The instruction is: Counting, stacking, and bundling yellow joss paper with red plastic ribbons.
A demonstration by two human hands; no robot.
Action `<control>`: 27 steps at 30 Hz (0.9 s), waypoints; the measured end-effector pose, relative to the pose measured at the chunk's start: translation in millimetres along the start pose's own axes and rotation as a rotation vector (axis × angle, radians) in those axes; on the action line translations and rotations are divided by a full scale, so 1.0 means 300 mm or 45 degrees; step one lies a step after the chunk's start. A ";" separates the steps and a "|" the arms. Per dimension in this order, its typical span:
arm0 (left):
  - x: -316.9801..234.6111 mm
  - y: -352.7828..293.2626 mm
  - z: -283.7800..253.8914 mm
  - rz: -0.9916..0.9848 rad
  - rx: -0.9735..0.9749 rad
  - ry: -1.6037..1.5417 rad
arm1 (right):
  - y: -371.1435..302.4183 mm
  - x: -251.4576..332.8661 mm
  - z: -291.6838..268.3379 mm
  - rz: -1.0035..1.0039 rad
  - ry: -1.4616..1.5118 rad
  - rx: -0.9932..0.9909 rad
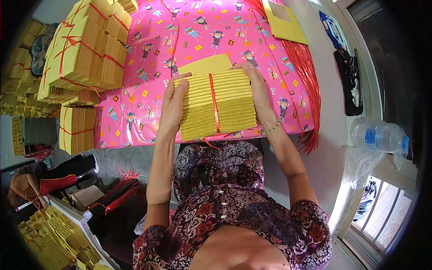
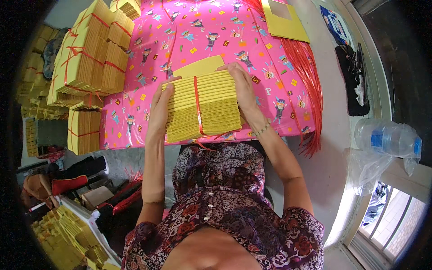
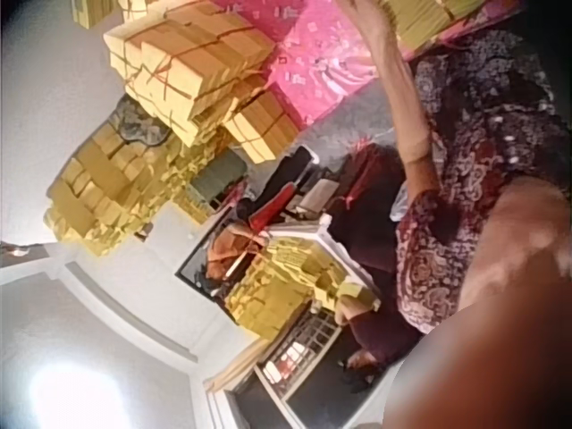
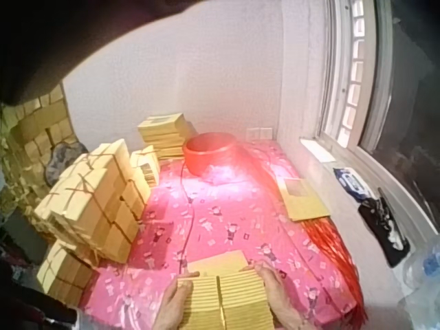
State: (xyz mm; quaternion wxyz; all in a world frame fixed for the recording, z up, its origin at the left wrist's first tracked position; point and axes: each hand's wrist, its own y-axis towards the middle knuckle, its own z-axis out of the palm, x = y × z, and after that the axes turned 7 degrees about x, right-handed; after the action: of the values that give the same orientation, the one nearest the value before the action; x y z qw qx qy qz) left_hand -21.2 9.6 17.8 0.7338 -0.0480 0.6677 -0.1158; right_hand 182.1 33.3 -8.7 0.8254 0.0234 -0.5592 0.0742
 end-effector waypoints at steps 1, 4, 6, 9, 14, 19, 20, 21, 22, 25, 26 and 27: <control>0.004 0.004 -0.002 -0.005 -0.001 -0.001 | 0.003 -0.005 -0.002 -0.002 -0.014 -0.003; 0.014 0.008 -0.005 0.023 0.019 -0.006 | 0.001 -0.014 -0.006 0.013 0.001 -0.017; 0.012 0.008 0.001 0.009 -0.006 0.001 | 0.000 -0.022 -0.009 0.030 0.030 -0.031; 0.024 0.011 -0.009 -0.008 0.005 -0.007 | 0.007 -0.036 -0.012 -0.003 -0.004 -0.026; 0.005 0.007 -0.003 0.007 -0.004 -0.007 | 0.013 -0.035 -0.013 0.003 0.009 -0.007; -0.007 -0.001 -0.005 0.050 -0.024 -0.004 | 0.021 -0.041 -0.015 -0.009 0.070 0.036; 0.002 -0.001 -0.018 0.036 0.001 -0.047 | 0.021 -0.042 -0.015 -0.004 0.077 0.063; 0.002 -0.003 -0.025 0.023 0.025 -0.090 | 0.017 -0.041 -0.012 -0.003 0.078 0.066; 0.004 -0.013 -0.025 0.023 0.022 -0.090 | 0.007 -0.037 -0.010 -0.044 -0.030 0.078; 0.030 -0.060 -0.026 0.136 -0.084 -0.099 | -0.057 -0.033 -0.010 -0.089 -0.139 0.112; 0.067 -0.068 -0.040 0.132 -0.044 -0.200 | -0.080 -0.034 -0.008 -0.092 -0.140 0.136; 0.075 -0.081 -0.042 0.126 -0.005 -0.300 | -0.100 -0.030 -0.005 -0.087 -0.138 0.142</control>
State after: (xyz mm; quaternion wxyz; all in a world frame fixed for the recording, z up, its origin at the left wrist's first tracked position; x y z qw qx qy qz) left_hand -34.3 -18.1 0.3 0.8120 -0.0297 0.5785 -0.0718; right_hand 184.7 3.1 -16.2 0.7934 0.0924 -0.5969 0.0758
